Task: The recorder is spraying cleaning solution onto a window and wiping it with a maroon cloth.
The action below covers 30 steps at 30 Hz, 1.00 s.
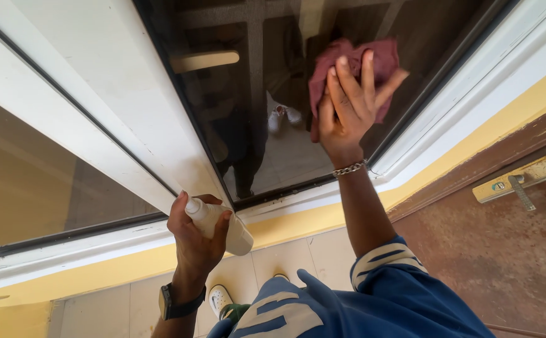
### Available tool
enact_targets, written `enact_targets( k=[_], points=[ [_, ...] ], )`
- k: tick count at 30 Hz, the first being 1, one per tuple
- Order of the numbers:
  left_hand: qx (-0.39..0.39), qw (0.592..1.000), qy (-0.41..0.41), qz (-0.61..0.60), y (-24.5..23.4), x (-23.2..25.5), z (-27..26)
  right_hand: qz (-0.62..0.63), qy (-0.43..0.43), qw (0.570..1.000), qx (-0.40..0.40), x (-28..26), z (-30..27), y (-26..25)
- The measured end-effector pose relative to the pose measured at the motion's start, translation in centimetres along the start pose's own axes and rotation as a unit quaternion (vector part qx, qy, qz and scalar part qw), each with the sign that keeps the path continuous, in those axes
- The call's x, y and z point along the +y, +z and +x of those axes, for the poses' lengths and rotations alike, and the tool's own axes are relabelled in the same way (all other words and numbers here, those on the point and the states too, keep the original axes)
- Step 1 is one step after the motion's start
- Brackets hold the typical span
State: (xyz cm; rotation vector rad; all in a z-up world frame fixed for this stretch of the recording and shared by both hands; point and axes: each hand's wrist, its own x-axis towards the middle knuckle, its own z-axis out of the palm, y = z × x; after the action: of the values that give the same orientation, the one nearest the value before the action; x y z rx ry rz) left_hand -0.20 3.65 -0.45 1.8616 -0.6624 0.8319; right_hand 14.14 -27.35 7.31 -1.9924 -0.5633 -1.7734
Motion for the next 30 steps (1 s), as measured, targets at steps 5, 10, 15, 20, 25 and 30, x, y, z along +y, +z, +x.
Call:
enact_targets(
  k=[5,10,15,20,25,30],
  points=[
    [-0.003,1.0,-0.005,-0.011,-0.4,-0.5,0.0,-0.157,0.056,0.985,-0.044,7.7,-5.2,-0.3],
    [-0.002,1.0,-0.011,-0.021,-1.0,-0.9,-0.4,-0.154,0.181,0.971,0.008,10.2,-4.4,-0.8],
    [-0.001,1.0,-0.01,-0.023,-1.6,-1.0,-0.3,-0.199,0.176,0.964,0.032,7.3,0.4,1.8],
    [0.007,0.999,-0.026,-0.035,-2.0,-1.0,-0.1,-0.223,0.098,0.969,-0.037,-1.1,4.5,5.4],
    [0.006,0.998,-0.03,-0.056,-1.8,-1.1,-0.5,-0.194,-0.074,0.967,-0.151,-9.2,3.2,6.4],
    [0.005,0.997,-0.033,-0.072,-1.7,-1.0,-0.4,-0.099,-0.161,0.956,-0.224,-8.8,-10.3,7.9]
  ],
)
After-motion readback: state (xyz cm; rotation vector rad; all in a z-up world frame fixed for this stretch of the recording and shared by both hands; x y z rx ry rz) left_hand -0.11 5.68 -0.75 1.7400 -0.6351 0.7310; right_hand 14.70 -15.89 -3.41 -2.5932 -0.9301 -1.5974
